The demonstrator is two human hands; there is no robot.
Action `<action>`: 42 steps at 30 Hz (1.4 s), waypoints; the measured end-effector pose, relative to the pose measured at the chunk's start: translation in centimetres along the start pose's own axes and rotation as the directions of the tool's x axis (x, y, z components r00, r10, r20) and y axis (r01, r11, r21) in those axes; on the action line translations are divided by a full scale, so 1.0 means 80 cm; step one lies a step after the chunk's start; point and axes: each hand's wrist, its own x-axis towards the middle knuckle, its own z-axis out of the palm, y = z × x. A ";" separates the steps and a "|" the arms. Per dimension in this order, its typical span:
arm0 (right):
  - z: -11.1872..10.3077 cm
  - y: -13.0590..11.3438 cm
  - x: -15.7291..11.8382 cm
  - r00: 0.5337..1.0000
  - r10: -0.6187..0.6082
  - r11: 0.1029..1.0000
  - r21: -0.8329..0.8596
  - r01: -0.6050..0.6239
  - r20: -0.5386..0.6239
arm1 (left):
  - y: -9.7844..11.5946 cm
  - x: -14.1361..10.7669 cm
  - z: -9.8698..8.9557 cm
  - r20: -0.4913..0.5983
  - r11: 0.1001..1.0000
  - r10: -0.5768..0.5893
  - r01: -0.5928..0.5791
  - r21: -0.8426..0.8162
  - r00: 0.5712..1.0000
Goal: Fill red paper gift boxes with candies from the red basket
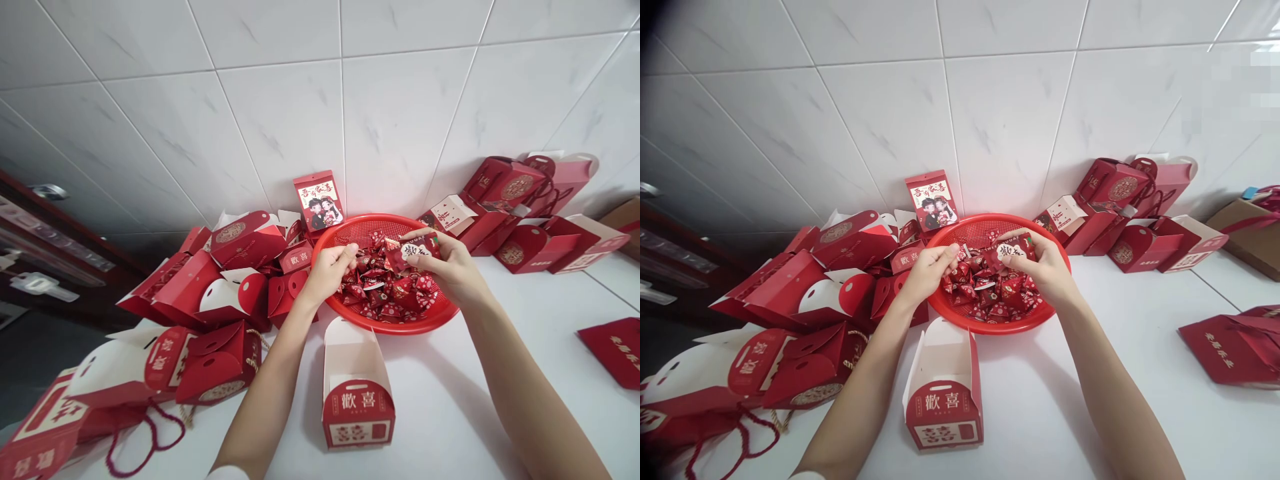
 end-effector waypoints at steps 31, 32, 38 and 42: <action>-0.001 0.036 0.020 0.998 0.067 0.998 0.000 -0.067 0.017 | 0.012 0.029 0.064 0.448 0.531 -0.573 -0.105 0.841 0.686; 0.000 0.036 0.020 0.996 0.082 0.995 0.048 -0.083 0.021 | 0.012 0.028 0.064 0.441 0.522 -0.574 -0.106 0.846 0.690; 0.002 0.032 0.021 0.989 0.144 0.974 0.175 -0.146 0.024 | 0.016 0.028 0.067 0.444 0.488 -0.614 -0.128 0.863 0.652; 0.000 0.035 0.022 0.991 0.128 0.979 0.154 -0.132 0.033 | 0.019 0.026 0.071 0.438 0.482 -0.620 -0.125 0.867 0.651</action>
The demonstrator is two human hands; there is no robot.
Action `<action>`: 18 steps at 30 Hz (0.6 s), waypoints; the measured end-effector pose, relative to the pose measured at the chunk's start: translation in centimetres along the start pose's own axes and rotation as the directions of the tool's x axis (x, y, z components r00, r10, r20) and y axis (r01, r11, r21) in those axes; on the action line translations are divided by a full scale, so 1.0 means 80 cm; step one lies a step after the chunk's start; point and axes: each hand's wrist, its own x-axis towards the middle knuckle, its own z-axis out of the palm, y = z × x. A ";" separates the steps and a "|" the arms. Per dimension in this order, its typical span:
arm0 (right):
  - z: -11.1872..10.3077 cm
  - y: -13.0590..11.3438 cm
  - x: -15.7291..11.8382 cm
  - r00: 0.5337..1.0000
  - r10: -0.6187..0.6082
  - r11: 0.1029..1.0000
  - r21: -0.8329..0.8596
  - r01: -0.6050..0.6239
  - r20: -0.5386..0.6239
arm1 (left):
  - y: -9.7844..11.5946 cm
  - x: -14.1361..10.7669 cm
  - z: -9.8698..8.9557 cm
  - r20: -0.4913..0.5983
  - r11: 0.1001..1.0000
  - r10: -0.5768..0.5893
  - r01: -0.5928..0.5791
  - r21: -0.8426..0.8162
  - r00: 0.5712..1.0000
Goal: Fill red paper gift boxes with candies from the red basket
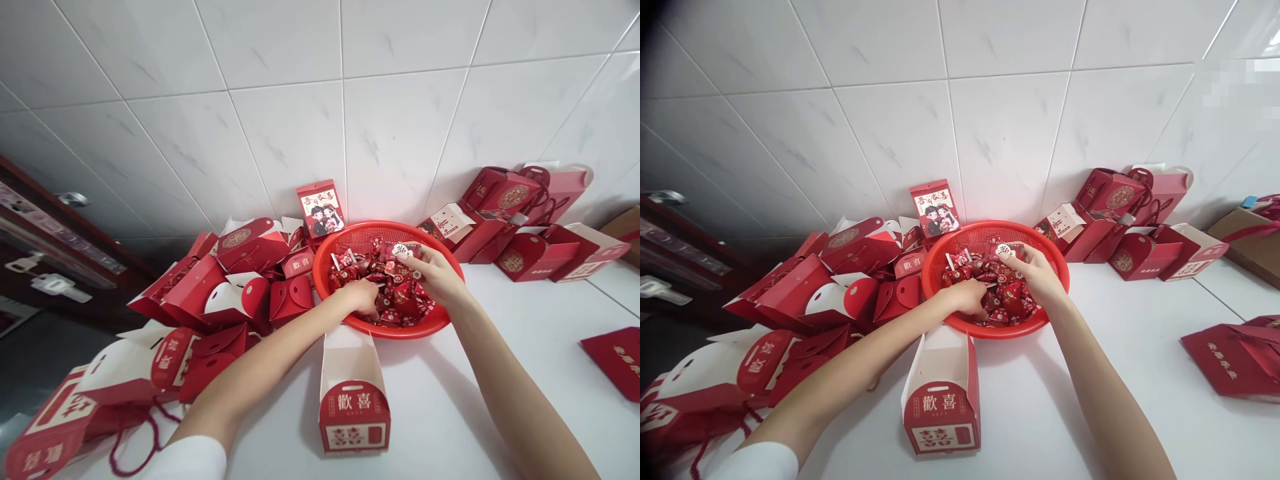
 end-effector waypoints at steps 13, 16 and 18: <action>0.000 0.001 0.001 0.998 -0.038 0.998 -0.043 0.036 -0.042 | -0.058 -0.039 -0.014 -0.156 0.947 0.111 -0.152 -0.282 0.981; 0.000 0.001 0.000 0.998 -0.027 0.998 -0.050 0.025 -0.049 | -0.071 -0.050 -0.003 -0.308 0.805 0.181 -0.321 -0.500 0.934; 0.002 -0.002 -0.002 0.999 -0.013 0.999 -0.042 0.010 -0.052 | -0.073 -0.053 0.007 -0.428 0.686 0.174 -0.421 -0.593 0.887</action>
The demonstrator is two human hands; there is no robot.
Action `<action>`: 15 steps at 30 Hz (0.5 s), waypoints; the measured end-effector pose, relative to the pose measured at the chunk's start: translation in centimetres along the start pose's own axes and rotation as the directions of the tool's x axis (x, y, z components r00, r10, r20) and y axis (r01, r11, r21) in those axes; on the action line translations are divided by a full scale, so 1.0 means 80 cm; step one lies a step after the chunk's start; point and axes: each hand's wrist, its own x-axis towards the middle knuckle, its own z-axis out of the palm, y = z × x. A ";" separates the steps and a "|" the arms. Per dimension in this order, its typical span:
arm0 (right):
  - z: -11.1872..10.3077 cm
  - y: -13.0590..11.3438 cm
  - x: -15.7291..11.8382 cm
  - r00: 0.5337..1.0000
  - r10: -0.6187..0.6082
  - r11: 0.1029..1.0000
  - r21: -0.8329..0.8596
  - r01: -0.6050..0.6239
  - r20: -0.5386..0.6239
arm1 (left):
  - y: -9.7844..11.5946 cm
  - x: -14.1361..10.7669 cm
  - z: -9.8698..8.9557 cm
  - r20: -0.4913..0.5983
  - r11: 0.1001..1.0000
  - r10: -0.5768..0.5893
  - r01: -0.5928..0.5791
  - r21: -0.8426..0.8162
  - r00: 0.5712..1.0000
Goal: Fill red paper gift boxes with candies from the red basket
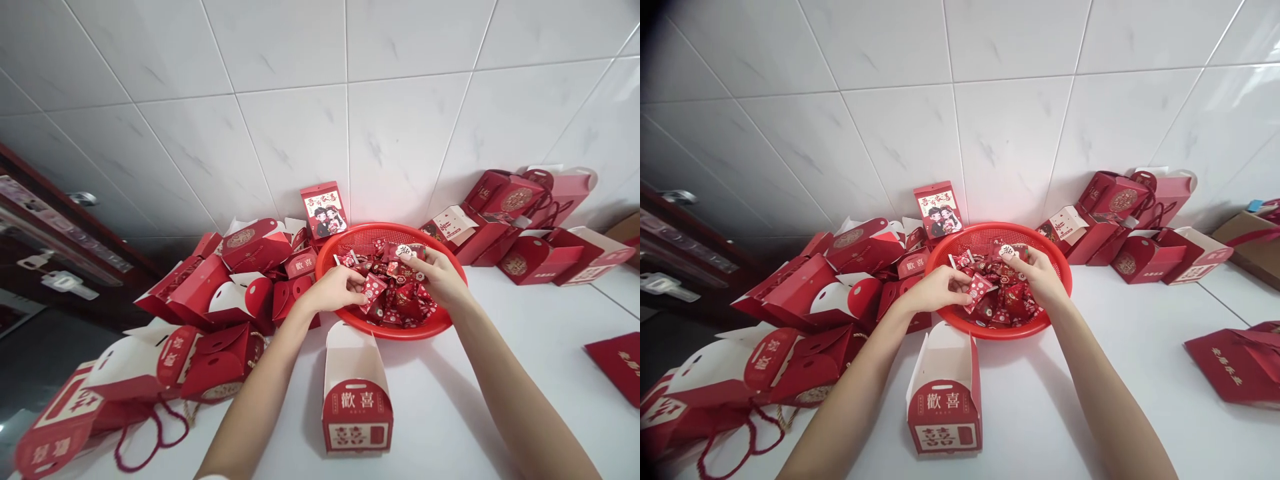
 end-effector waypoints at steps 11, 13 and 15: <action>0.021 -0.015 -0.015 0.994 0.070 0.993 0.092 -0.078 0.082 | -0.007 -0.015 0.011 -0.210 0.903 0.019 -0.107 -0.417 0.977; 0.023 -0.015 -0.017 0.994 0.069 0.992 0.104 -0.077 0.080 | -0.008 -0.015 0.010 -0.231 0.878 -0.006 -0.105 -0.466 0.973; 0.024 -0.016 -0.019 0.993 0.072 0.988 0.128 -0.084 0.093 | -0.010 -0.016 0.008 -0.261 0.858 -0.048 -0.094 -0.506 0.964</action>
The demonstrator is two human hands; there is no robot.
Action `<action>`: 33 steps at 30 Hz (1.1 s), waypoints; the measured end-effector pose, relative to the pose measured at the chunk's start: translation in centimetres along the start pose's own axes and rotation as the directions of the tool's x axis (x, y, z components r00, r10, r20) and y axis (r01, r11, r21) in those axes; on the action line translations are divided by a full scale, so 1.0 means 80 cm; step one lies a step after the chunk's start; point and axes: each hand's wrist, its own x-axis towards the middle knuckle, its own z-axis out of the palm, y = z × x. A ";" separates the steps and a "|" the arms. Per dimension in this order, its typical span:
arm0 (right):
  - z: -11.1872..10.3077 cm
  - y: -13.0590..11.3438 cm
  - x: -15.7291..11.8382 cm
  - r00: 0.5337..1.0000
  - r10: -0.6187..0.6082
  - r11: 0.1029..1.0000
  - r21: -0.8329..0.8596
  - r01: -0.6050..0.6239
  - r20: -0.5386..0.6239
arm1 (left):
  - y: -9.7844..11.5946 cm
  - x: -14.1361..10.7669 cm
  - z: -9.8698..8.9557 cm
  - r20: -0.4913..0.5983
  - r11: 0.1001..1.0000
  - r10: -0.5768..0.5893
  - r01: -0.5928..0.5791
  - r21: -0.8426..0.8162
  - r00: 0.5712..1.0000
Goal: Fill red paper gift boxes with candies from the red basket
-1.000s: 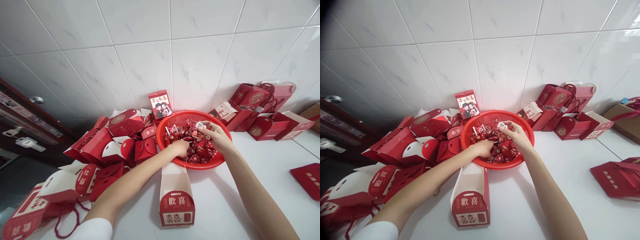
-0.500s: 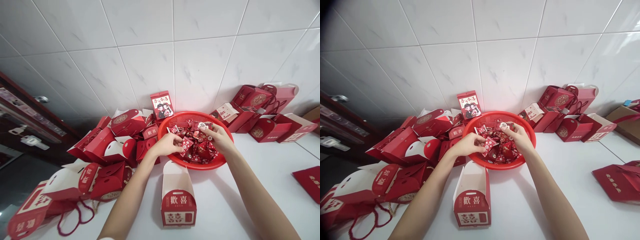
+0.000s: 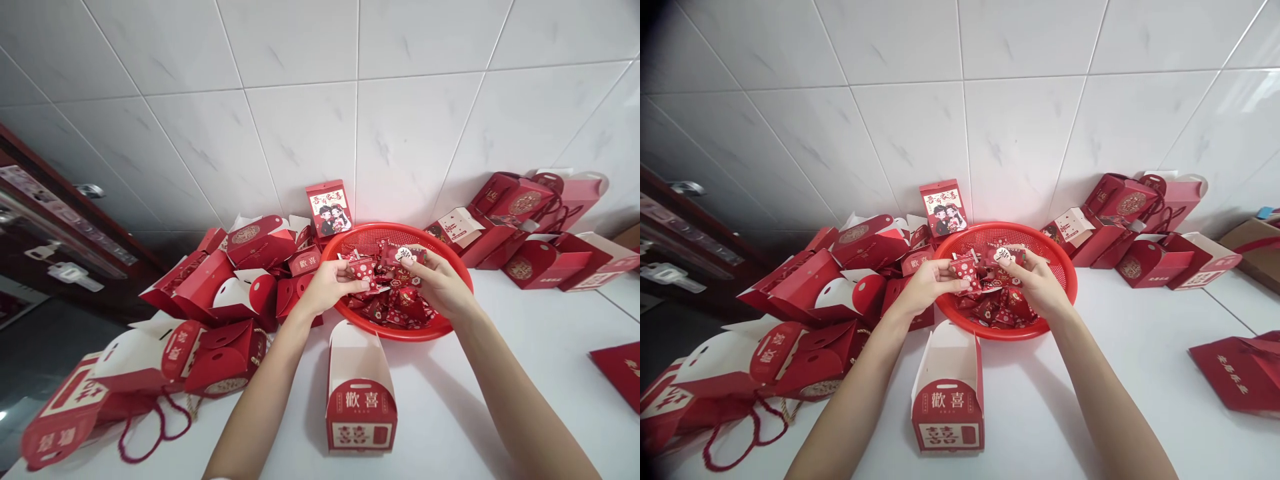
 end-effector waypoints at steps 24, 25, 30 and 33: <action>0.026 -0.023 -0.040 0.951 0.041 0.971 -0.235 0.034 0.307 | 0.077 -0.081 -0.031 0.197 0.613 -0.087 -0.104 0.783 0.976; 0.030 -0.025 -0.045 0.939 0.057 0.968 -0.250 0.031 0.339 | 0.080 -0.086 -0.027 0.192 0.589 -0.137 -0.076 0.805 0.972; 0.057 -0.021 -0.067 0.922 0.069 0.963 -0.266 0.037 0.381 | 0.088 -0.100 -0.009 0.094 0.458 -0.348 0.082 0.885 0.933; 0.070 -0.011 -0.073 0.928 0.054 0.964 -0.260 0.047 0.368 | 0.089 -0.101 -0.003 0.100 0.467 -0.367 0.090 0.879 0.925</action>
